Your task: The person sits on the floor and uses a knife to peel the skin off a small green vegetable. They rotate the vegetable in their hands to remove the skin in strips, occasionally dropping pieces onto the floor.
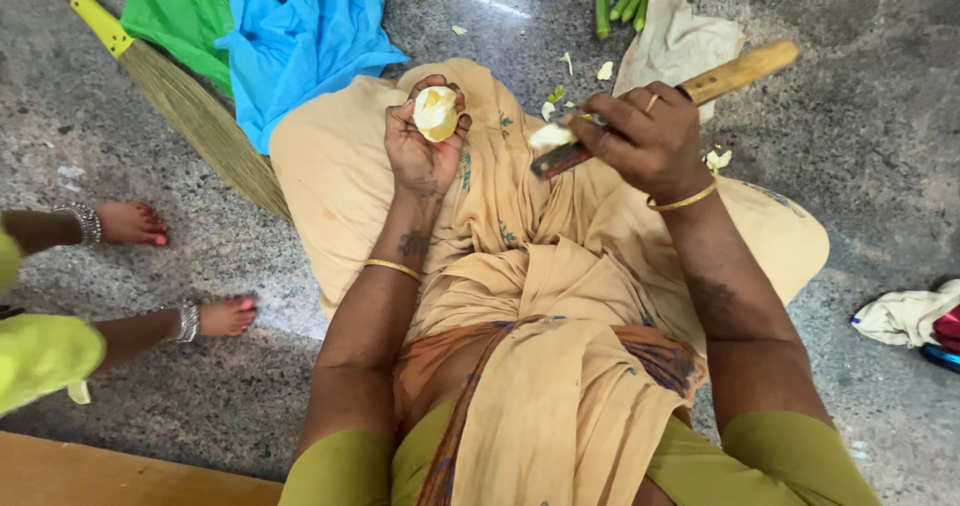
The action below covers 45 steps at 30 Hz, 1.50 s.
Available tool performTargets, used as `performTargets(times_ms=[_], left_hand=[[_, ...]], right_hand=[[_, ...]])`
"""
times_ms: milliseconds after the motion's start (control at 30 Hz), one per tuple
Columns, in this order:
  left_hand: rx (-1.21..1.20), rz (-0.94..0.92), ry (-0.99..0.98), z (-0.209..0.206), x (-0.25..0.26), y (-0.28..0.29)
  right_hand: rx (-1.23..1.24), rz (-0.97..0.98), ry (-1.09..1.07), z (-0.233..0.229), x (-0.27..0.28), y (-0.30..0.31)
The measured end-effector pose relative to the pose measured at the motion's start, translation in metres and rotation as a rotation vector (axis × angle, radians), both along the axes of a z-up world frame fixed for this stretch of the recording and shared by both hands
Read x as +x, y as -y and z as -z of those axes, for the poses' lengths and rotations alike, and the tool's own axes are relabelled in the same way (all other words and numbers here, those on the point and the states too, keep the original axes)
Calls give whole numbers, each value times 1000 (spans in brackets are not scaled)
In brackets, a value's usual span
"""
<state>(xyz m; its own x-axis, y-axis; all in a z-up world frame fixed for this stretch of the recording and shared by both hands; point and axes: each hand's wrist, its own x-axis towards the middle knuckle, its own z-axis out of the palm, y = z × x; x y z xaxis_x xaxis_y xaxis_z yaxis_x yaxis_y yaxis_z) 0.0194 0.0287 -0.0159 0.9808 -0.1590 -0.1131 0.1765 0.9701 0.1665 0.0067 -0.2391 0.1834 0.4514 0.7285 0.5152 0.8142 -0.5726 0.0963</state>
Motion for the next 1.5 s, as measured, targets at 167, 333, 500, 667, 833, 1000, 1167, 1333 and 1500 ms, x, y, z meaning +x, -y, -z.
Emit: performTargets(times_ms=[167,333,500,667,833,1000,1167,1333,1500], left_hand=[[-16,31,47,-10,-2,4],[-5,45,87,-14,-5,10],[61,23,83,-16,-5,19],[181,72,155,-31,-9,23],[386,122,154,-45,-16,24],[522,214,142,-44,-19,31],[565,317,234,-46,-19,32],[1183,33,442,-58,-22,41],[1420,-102,491,-71,-27,42]], right_hand=[[-77,400,-276,33,6,28],[125,487,-433,48,4,43],[468,402,-633,72,8,33],[600,192,-707,68,19,-5],[534,8,-855,44,23,-43],[456,-13,-837,48,22,-52],[522,147,-936,57,20,-42],[497,135,-864,52,11,-27],[451,327,-918,43,9,-27]])
